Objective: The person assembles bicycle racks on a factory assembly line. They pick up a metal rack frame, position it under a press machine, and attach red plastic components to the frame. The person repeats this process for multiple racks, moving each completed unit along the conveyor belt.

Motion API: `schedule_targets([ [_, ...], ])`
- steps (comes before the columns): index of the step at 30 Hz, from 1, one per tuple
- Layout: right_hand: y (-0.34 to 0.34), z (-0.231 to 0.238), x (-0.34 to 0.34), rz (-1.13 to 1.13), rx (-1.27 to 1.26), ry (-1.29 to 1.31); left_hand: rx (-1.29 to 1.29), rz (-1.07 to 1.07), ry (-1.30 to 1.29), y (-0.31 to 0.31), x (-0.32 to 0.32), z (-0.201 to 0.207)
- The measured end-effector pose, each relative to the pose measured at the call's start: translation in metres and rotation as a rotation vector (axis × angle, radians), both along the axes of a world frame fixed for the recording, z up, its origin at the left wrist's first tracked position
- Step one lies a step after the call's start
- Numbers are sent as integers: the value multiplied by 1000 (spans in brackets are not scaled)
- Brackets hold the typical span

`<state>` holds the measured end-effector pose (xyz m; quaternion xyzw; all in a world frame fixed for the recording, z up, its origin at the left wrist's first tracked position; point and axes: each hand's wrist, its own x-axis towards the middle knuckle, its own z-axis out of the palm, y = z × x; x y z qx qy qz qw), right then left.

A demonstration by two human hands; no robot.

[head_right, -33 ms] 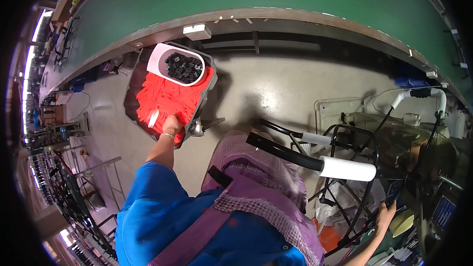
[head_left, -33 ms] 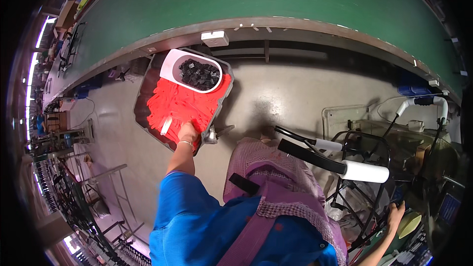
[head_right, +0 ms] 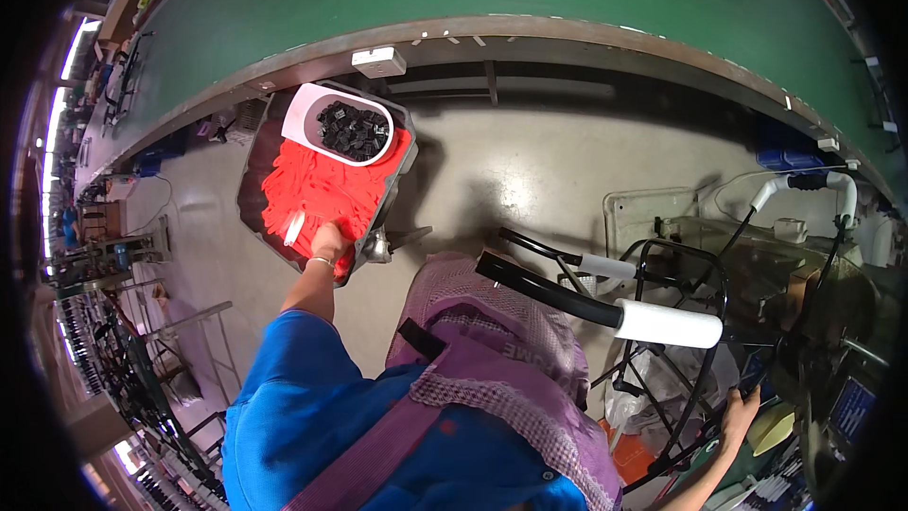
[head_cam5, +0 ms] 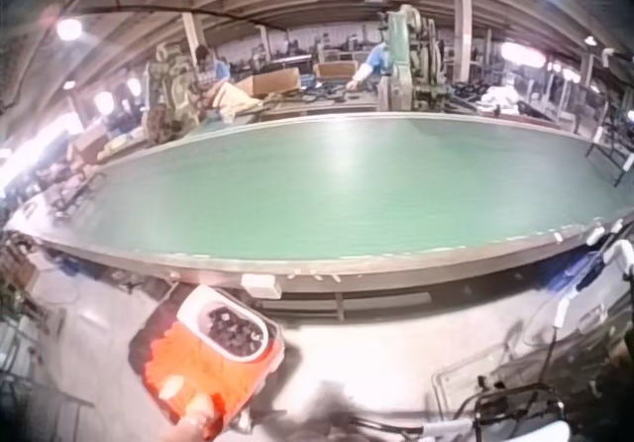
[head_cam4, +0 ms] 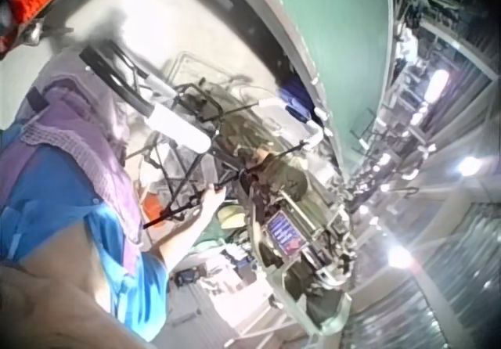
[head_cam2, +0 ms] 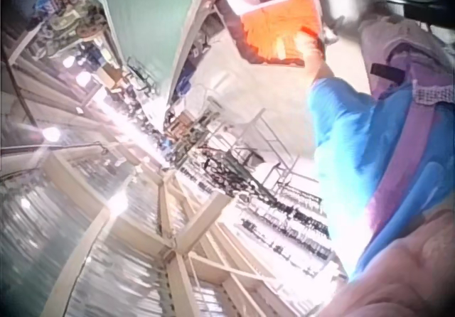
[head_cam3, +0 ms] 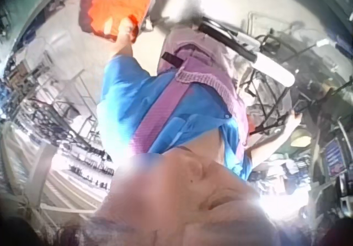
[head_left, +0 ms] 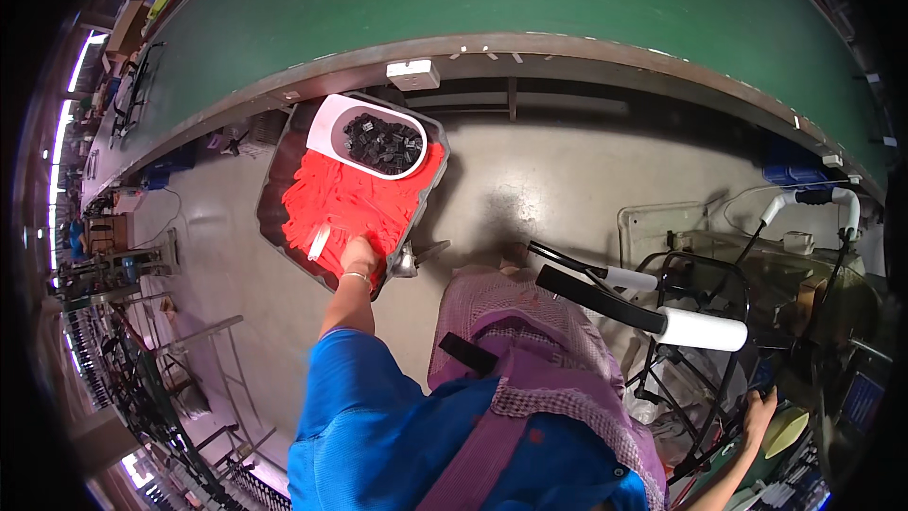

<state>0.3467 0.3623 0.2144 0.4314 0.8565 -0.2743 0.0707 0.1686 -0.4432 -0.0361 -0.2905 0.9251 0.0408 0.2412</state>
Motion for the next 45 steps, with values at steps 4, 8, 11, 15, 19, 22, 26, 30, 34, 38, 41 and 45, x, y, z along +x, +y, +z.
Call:
schedule_targets([
  [4, -3, -10, 0, 25, 68, 136, 23, 27, -40, -51, 10, -26],
  [8, -14, -2, -9, -9, 98, 63, 136, 152, 138, -63, 4, 1],
  [11, -16, -5, -7, 7, 153, 81, 384, 467, 385, -68, -26, 33],
  [15, -9, -8, -4, 40, 109, 64, 392, 424, 361, -67, -67, 83],
  [19, -14, -17, -1, 78, 140, 159, 853, 420, 507, -25, -112, 148],
  [22, -33, 2, -13, 96, 17, 169, 1233, 221, 608, 49, -141, 192],
  [26, -56, 11, -14, 132, 275, 213, 1499, -78, 494, 167, -161, 237],
  [30, -91, 45, -24, 38, 243, -9, 1627, -190, 330, 269, -152, 272],
  [34, -93, 44, -13, 111, 305, 31, 1716, -312, 167, 341, -139, 289],
  [38, -87, 37, -10, 108, 252, 75, 1710, -403, 20, 403, -123, 303],
  [41, -89, 44, -13, 112, 196, 46, 1676, -475, -53, 439, -109, 306],
  [45, -86, 48, -15, 160, 120, 37, 1624, -577, -126, 478, -97, 304],
])
